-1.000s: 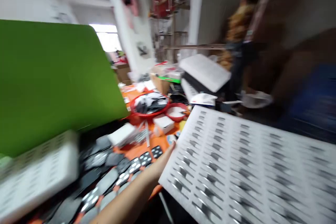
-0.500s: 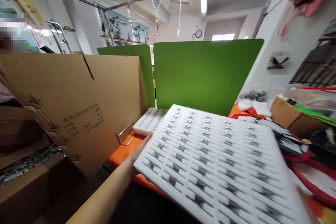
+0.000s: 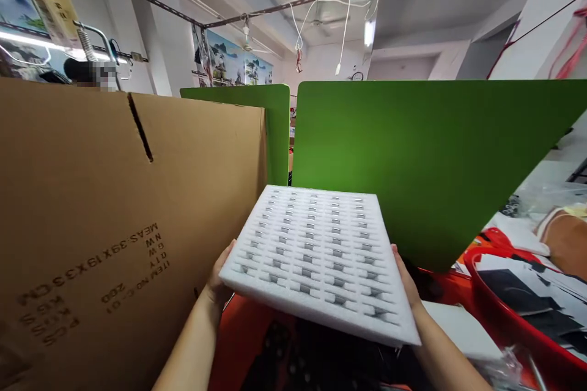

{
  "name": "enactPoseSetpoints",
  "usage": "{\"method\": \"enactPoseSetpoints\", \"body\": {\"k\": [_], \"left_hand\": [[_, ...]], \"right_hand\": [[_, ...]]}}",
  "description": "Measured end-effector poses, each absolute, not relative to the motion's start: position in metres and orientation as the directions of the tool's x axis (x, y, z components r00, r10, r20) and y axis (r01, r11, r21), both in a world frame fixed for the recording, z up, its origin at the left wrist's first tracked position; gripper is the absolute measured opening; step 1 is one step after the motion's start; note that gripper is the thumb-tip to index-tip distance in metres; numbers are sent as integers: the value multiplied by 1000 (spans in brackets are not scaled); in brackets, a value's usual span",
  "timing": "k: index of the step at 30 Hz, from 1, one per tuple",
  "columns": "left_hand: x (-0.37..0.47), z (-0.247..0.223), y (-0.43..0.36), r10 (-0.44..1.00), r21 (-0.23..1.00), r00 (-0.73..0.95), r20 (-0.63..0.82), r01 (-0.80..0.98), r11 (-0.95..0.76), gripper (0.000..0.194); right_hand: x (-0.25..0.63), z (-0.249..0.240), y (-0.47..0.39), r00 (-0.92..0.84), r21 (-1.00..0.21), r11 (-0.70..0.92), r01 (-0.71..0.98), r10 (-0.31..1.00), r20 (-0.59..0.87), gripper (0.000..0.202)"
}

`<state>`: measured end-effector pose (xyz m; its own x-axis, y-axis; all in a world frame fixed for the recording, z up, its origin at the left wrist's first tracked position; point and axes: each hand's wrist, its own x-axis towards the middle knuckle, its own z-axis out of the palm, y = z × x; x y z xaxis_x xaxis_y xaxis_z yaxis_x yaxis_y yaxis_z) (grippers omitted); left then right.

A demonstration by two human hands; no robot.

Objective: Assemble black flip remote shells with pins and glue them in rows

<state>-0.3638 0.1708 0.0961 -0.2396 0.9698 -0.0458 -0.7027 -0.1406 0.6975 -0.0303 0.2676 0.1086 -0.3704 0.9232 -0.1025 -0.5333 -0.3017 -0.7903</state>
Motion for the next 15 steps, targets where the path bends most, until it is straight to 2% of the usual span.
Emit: {"method": "enactPoseSetpoints", "body": {"k": [5,10,12,15], "left_hand": [[-370,88,209,926,751,-361,-108,-640,-162,34],[-376,76,229,923,764,-354,-150,-634,-119,33],[-380,68,231,903,786,-384,-194,-611,-91,35],[-383,51,226,791,840,-538,-290,-539,-58,50]], "right_hand": [[-48,100,297,-395,-785,-354,-508,906,-153,61],[-50,86,304,-310,-818,-309,-485,935,-170,58],[-49,82,303,-270,-827,-293,-480,946,-179,58],[-46,80,297,-200,-839,-281,-466,957,-209,57]]}}
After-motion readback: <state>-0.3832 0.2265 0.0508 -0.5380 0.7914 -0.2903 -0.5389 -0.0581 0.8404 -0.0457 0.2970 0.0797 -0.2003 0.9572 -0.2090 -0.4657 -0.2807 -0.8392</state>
